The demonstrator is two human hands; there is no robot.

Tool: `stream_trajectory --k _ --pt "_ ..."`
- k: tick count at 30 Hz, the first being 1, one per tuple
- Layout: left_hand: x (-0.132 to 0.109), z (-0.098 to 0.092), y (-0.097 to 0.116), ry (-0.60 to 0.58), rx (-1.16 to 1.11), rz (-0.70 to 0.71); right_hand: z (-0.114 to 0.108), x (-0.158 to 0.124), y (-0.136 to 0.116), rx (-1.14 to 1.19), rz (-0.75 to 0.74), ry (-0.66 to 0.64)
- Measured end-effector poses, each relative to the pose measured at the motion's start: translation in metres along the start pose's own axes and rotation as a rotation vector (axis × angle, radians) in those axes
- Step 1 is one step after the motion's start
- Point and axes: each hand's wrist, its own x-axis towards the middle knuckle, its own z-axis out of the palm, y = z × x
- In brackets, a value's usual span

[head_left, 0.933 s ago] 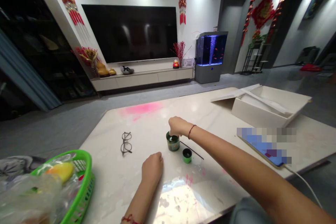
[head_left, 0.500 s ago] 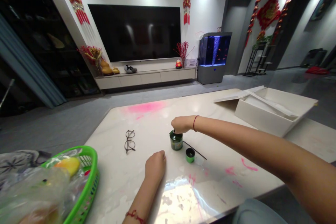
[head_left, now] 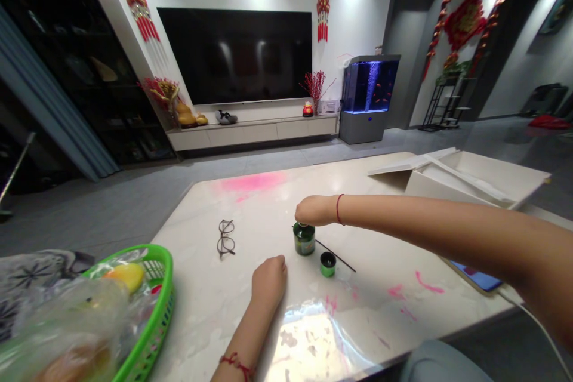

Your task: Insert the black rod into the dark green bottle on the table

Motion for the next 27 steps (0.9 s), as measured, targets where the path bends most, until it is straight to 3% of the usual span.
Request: stream_trajectory --k 4,10,18,27 --pt "0.0 0.0 0.0 0.013 0.008 0.007 0.0 0.001 0.0 -0.06 -0.045 -0.012" --pt "-0.001 -0.001 0.001 0.003 0.01 0.011 0.009 0.006 0.004 -0.061 -0.044 0.082" --pt "-0.003 -0.002 0.001 0.005 0.001 0.024 -0.02 0.002 0.01 -0.063 -0.032 0.101" --pt "-0.003 0.0 0.0 0.02 0.003 0.03 -0.011 0.004 0.001 -0.023 0.05 -0.02"
